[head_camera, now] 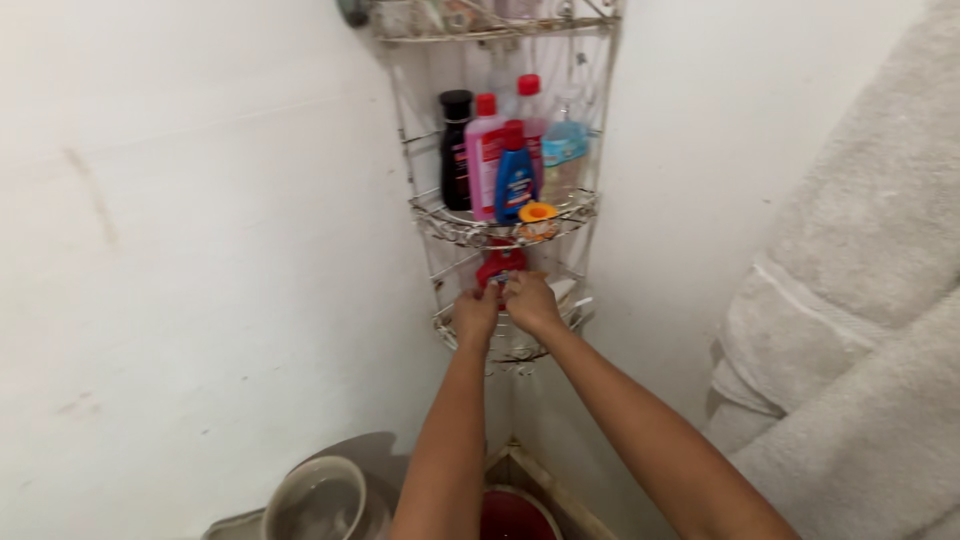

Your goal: The person organizes items on a corner bathroom shelf, moving a yellow container, a red spray bottle, and a white bottle. They then place soap bars into soap dishes on the shelf. Finally, they use a blue sponge to wipe the wall and rinse it with water from a white mug.

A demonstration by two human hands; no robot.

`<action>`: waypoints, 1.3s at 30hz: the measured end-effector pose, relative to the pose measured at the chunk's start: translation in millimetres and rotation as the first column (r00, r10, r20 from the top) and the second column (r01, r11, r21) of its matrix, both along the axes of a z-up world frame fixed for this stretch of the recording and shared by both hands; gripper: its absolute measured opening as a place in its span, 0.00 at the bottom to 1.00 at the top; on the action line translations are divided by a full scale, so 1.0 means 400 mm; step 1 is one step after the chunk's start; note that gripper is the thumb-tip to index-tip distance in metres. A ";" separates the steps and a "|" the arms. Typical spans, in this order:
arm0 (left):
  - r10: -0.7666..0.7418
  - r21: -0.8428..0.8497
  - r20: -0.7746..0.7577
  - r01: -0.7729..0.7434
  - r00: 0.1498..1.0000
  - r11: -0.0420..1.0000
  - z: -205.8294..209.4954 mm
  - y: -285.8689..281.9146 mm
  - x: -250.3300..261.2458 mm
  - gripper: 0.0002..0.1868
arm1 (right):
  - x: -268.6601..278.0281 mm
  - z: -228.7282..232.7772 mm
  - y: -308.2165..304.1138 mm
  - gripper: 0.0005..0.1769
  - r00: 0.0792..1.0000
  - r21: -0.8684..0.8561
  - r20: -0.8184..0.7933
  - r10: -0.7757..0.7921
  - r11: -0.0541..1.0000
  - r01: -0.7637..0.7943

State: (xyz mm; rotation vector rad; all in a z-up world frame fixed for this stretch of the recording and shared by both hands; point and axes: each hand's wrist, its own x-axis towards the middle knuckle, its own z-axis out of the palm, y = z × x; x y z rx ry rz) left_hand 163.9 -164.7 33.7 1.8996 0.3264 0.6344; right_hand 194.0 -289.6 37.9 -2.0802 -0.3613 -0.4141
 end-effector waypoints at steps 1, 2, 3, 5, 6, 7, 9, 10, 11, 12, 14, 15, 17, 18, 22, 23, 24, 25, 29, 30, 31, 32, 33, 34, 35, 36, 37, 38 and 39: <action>-0.013 0.010 -0.025 0.013 1.000 1.000 0.009 -0.008 0.017 0.25 | 0.023 0.007 -0.023 0.21 0.999 -0.089 0.032 -0.026 0.996 0.029; -0.024 0.020 -0.052 0.025 0.998 0.999 0.020 -0.018 0.030 0.24 | 0.044 0.012 -0.038 0.22 0.999 -0.092 0.016 -0.036 0.995 0.037; -0.057 -0.034 -0.034 0.056 0.998 0.998 0.029 -0.033 0.039 0.23 | 0.065 0.019 -0.050 0.23 0.999 -0.095 0.000 -0.045 0.994 0.045; -0.104 -0.142 0.005 0.103 0.995 0.984 0.037 -0.042 0.044 0.23 | 0.098 0.021 -0.060 0.27 0.999 -0.103 0.003 -0.049 0.993 0.049; -0.080 -0.101 0.015 0.081 0.997 0.992 0.036 -0.041 0.047 0.24 | 0.120 0.019 -0.061 0.29 0.999 -0.106 0.024 -0.044 0.993 0.046; -0.057 -0.060 0.025 0.059 0.998 0.996 0.032 -0.043 0.054 0.24 | 0.145 0.013 -0.061 0.32 0.998 -0.109 0.045 -0.038 0.993 0.043; -0.057 -0.064 0.048 0.060 0.997 0.996 0.014 -0.040 0.067 0.26 | 0.212 -0.004 -0.048 0.33 0.993 -0.173 0.105 -0.054 0.982 0.072; -0.075 -0.110 0.062 0.081 0.995 0.991 0.002 -0.035 0.074 0.26 | 0.245 -0.016 -0.037 0.35 0.989 -0.203 0.135 -0.055 0.976 0.082; -0.092 -0.155 0.077 0.103 0.993 0.983 -0.011 -0.027 0.080 0.27 | 0.266 -0.021 -0.031 0.36 0.993 -0.179 0.105 -0.053 0.981 0.071; -0.078 -0.118 0.056 0.084 0.995 0.989 -0.019 -0.015 0.088 0.30 | 0.287 -0.022 -0.024 0.37 0.996 -0.154 0.075 -0.051 0.986 0.062; -0.048 -0.044 0.015 0.049 0.999 0.998 -0.028 0.011 0.097 0.35 | 0.317 -0.013 0.005 0.36 0.995 -0.125 -0.072 -0.067 0.990 0.058; -0.049 -0.051 0.013 0.049 0.999 0.997 -0.028 0.024 0.098 0.38 | 0.328 -0.006 0.019 0.34 0.979 -0.123 -0.188 -0.084 0.990 0.061; -0.057 -0.074 0.000 0.057 0.998 0.996 -0.019 0.045 0.084 0.42 | 0.328 -0.018 0.041 0.31 0.940 -0.021 -0.340 -0.032 0.999 0.026; -0.060 -0.071 -0.021 0.058 0.998 0.996 -0.007 0.054 0.076 0.43 | 0.320 -0.016 0.046 0.28 0.931 0.087 -0.364 0.037 0.996 -0.005; -0.033 -0.030 -0.100 0.030 0.994 0.999 0.045 0.083 0.038 0.45 | 0.306 -0.001 0.073 0.25 0.882 0.087 -0.472 0.006 0.995 0.040; -0.015 -0.011 -0.120 0.014 0.993 1.000 0.053 0.090 0.033 0.45 | 0.310 -0.001 0.080 0.25 0.898 0.109 -0.439 0.028 0.994 0.022; -0.024 -0.027 -0.085 0.022 0.996 0.999 0.055 0.094 0.028 0.46 | 0.314 -0.005 0.082 0.24 0.912 0.130 -0.408 0.049 0.991 0.005; -0.033 -0.043 -0.050 0.031 0.998 0.999 0.055 0.097 0.025 0.46 | 0.318 -0.008 0.085 0.23 0.924 0.151 -0.376 0.069 0.988 -0.012; -0.053 -0.071 -0.035 0.050 0.998 0.996 0.062 0.103 0.016 0.47 | 0.295 0.011 0.107 0.27 0.919 0.124 -0.385 0.082 0.992 -0.037; -0.056 -0.076 -0.042 0.052 0.998 0.996 0.065 0.102 0.012 0.48 | 0.268 0.008 0.119 0.28 0.919 0.177 -0.378 0.108 0.983 -0.043; -0.058 -0.081 -0.049 0.054 0.997 0.995 0.068 0.101 0.008 0.48 | 0.248 0.009 0.127 0.32 0.919 0.229 -0.370 0.134 0.972 -0.049; -0.061 -0.088 -0.057 0.056 0.997 0.995 0.069 0.101 0.003 0.48 | 0.242 0.014 0.132 0.29 0.953 0.097 -0.277 0.120 0.991 -0.097; -0.061 -0.108 -0.054 0.055 0.997 0.993 0.070 0.103 0.001 0.47 | 0.240 0.015 0.138 0.26 0.976 -0.041 -0.180 0.119 0.991 -0.129; -0.064 -0.127 -0.053 0.057 0.997 0.990 0.068 0.104 0.000 0.47 | 0.240 0.011 0.143 0.24 0.988 -0.179 -0.081 0.128 0.974 -0.141; -0.067 -0.147 -0.051 0.059 0.996 0.987 0.065 0.106 0.000 0.47 | 0.239 0.004 0.150 0.22 0.991 -0.224 0.038 0.127 0.968 -0.116; -0.079 -0.160 -0.022 0.074 0.997 0.984 0.059 0.109 -0.001 0.48 | 0.233 -0.003 0.154 0.20 0.979 -0.268 0.156 0.132 0.960 -0.087; -0.089 -0.172 0.008 0.089 0.996 0.981 0.052 0.115 -0.003 0.48 | 0.222 -0.007 0.155 0.18 0.952 -0.308 0.271 0.141 0.950 -0.053; -0.098 -0.186 0.038 0.103 0.994 0.977 0.045 0.122 -0.007 0.49 | 0.204 -0.007 0.156 0.19 0.975 -0.249 0.187 0.123 0.966 -0.075; -0.081 -0.164 0.009 0.081 0.997 0.983 0.039 0.126 -0.014 0.48 | 0.179 -0.006 0.160 0.21 0.989 -0.187 0.101 0.111 0.978 -0.090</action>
